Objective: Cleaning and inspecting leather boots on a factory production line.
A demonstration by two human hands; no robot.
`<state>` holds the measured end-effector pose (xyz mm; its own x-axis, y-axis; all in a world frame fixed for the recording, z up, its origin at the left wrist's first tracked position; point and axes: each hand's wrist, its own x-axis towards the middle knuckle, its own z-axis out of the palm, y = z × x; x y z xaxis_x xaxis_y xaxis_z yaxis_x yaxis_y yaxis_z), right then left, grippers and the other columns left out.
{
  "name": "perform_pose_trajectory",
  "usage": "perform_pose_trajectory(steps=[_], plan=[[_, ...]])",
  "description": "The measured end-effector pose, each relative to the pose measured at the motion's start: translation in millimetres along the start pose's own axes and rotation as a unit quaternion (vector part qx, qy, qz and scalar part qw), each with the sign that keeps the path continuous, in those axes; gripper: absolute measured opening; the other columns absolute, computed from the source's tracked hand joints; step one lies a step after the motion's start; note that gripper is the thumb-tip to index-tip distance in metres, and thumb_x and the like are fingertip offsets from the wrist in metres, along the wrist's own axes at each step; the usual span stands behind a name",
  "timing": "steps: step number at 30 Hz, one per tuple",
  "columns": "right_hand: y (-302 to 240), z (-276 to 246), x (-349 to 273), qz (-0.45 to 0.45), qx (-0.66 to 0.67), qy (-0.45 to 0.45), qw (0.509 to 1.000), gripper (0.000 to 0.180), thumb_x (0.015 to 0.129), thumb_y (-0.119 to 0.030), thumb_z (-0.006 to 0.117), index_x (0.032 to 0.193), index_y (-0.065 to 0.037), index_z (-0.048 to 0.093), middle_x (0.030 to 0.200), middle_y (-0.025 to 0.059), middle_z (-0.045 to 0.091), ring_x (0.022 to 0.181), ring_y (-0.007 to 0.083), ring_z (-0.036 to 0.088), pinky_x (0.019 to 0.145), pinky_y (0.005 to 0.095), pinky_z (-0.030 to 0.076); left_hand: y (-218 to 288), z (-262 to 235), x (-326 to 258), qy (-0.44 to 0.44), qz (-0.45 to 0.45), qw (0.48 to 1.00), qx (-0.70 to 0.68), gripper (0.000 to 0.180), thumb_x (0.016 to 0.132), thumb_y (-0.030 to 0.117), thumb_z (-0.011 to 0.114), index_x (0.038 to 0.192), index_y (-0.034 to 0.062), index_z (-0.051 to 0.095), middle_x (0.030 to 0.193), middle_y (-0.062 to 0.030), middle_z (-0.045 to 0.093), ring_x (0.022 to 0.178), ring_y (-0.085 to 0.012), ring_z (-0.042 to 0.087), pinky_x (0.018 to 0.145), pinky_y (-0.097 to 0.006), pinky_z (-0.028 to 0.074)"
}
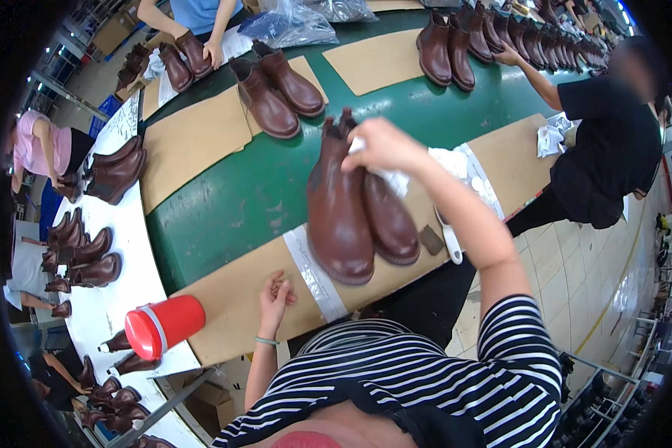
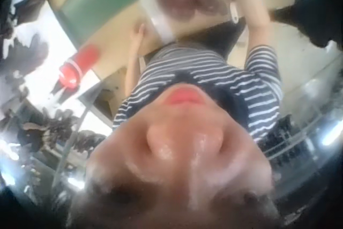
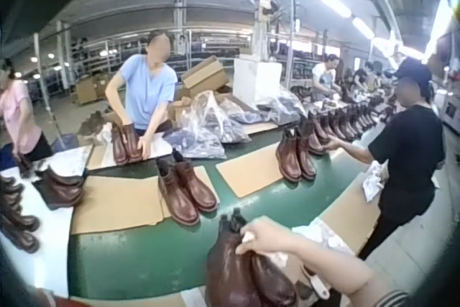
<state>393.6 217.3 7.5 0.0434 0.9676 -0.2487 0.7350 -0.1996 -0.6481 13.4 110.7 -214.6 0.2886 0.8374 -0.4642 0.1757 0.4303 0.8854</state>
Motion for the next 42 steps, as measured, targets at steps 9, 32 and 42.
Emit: perform_pose_trajectory(steps=[9,32,42], plan=[[142,-178,184,-0.115,-0.229,0.249,0.934,0.026,0.068,-0.014,0.076,0.092,-0.006,0.07,0.086,0.0156,0.068,0.074,0.0296,0.067,0.07,0.0376,0.053,52,11,77,-0.023,0.094,0.992,0.087,0.034,0.091,0.002,0.057,0.124,0.0004,0.052,0.081,-0.0027,0.058,0.068,-0.0091,0.058,0.061,-0.022,0.049],[82,156,-138,0.2,0.499,-0.088,0.839,0.03,0.08,0.001,0.071,0.11,0.002,0.065,0.097,0.0092,0.069,0.087,0.0145,0.066,0.08,0.0272,0.051,356,88,436,0.114,0.193,0.833,0.506,0.045,0.075,0.033,0.075,0.116,0.0152,0.065,0.119,-0.013,0.063,0.113,-0.029,0.058,0.094,-0.04,0.047],[86,106,-187,0.112,0.381,0.001,0.918,0.007,0.085,-0.007,0.067,0.091,-0.003,0.066,0.079,0.0,0.065,0.075,0.0066,0.059,0.07,0.0238,0.048,329,45,221,0.072,0.469,0.759,0.445,0.031,0.072,0.021,0.073,0.075,-0.0002,0.051,0.073,-0.0202,0.056,0.077,-0.0381,0.052,0.068,-0.045,0.041]])
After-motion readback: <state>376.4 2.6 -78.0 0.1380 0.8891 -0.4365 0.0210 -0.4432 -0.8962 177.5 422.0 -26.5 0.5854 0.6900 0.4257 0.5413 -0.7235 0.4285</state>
